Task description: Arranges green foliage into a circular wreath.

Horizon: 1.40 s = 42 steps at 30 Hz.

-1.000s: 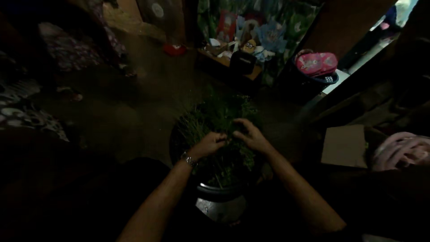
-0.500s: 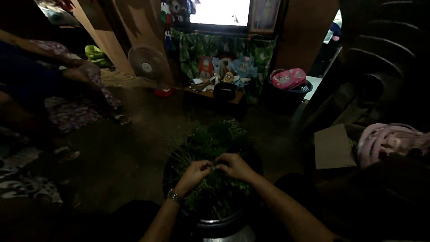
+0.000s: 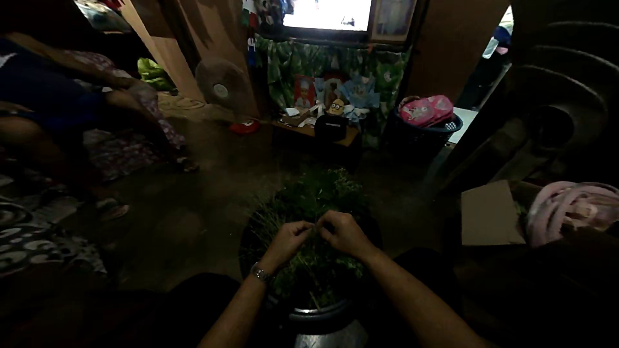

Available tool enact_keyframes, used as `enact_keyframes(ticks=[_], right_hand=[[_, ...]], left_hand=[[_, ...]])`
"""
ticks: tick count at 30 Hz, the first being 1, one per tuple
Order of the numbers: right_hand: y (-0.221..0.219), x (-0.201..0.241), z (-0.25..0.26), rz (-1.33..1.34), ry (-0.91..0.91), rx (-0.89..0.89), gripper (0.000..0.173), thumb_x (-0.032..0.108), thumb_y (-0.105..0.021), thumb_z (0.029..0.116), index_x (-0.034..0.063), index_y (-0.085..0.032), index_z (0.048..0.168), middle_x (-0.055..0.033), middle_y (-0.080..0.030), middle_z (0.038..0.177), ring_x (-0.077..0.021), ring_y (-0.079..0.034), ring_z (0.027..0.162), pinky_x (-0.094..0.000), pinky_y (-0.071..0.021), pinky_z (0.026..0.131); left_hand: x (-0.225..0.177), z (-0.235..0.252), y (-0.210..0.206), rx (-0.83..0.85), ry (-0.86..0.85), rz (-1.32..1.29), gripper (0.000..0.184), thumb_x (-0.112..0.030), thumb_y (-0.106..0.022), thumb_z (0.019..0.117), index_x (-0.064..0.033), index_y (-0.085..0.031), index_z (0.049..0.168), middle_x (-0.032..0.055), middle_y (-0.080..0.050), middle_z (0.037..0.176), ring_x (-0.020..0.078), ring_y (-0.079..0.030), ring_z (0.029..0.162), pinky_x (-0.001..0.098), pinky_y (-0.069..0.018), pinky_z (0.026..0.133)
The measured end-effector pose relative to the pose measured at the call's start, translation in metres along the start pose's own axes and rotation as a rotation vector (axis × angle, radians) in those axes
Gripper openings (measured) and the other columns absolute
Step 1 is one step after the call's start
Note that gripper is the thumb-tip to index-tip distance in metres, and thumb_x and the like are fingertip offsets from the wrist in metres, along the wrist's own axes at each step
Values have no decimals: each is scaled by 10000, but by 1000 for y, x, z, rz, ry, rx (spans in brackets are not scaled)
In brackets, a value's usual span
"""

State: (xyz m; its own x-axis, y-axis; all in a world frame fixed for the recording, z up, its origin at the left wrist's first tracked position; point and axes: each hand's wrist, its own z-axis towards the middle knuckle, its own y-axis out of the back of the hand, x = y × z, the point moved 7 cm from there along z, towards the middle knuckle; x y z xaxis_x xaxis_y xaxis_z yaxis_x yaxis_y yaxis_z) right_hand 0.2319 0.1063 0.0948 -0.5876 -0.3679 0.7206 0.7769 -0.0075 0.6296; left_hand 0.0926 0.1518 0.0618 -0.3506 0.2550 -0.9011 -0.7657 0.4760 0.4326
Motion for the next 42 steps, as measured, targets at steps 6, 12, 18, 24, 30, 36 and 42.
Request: enact_keyframes(ticks=[6, 12, 18, 24, 30, 36, 42], right_hand=[[-10, -1, 4, 55, -17, -96, 161, 59, -670, 890, -70, -696, 983, -177, -687, 889, -217, -656, 774, -343, -554, 734], [-17, -5, 10, 41, -43, -133, 167, 61, -685, 873, -74, -692, 971, -183, -689, 895, -234, -666, 791, -359, -559, 744], [-18, -5, 8, 6, -69, -150, 155, 50, -691, 868, -78, -689, 956, -179, -678, 866, -221, -645, 760, -343, -543, 717], [-4, 0, 2, -29, -32, -208, 126, 14, -643, 860, -65, -702, 937, -163, -690, 846, -192, -653, 727, -307, -550, 680], [-1, -18, 11, -344, 135, -127, 574, 315, -806, 866, 57, -654, 1355, -231, -592, 1412, -500, -490, 1344, -660, -382, 1101], [-44, -10, 8, -185, 155, 314, 612, 111, -784, 889, 86, -564, 1460, -208, -575, 1430, -405, -523, 1344, -576, -416, 1113], [-39, -12, 8, -91, 101, 271, 235, 119, -602, 1023, -55, -714, 1135, -211, -700, 1095, -286, -692, 1002, -377, -546, 948]], left_hand=[[2, -3, 0, -122, 44, -171, 195, -37, -506, 1027, -5, -698, 1004, -37, -676, 846, -7, -622, 750, 197, -535, 738], [6, 0, -1, -211, 187, -232, 192, -43, -499, 1039, -2, -682, 998, -26, -630, 791, 17, -589, 672, 191, -517, 671], [10, 1, -5, -264, 222, -373, 204, -15, -481, 1039, -13, -645, 917, -47, -582, 686, 21, -568, 588, 174, -510, 600], [30, 8, 33, -404, 262, -369, 146, -66, -526, 1044, -4, -626, 957, -25, -573, 740, 45, -565, 619, 195, -513, 621], [30, 4, 30, 19, 367, 230, 328, -255, -563, 1066, 58, -659, 1047, 149, -626, 949, 197, -572, 843, 396, -476, 820], [32, 4, 1, 283, 192, 250, 236, -194, -616, 1028, 19, -700, 970, 36, -627, 821, 70, -524, 710, 288, -461, 706], [22, 2, 8, 268, 91, 276, 239, -195, -620, 1029, 10, -710, 947, 25, -603, 803, 47, -482, 686, 241, -415, 655]])
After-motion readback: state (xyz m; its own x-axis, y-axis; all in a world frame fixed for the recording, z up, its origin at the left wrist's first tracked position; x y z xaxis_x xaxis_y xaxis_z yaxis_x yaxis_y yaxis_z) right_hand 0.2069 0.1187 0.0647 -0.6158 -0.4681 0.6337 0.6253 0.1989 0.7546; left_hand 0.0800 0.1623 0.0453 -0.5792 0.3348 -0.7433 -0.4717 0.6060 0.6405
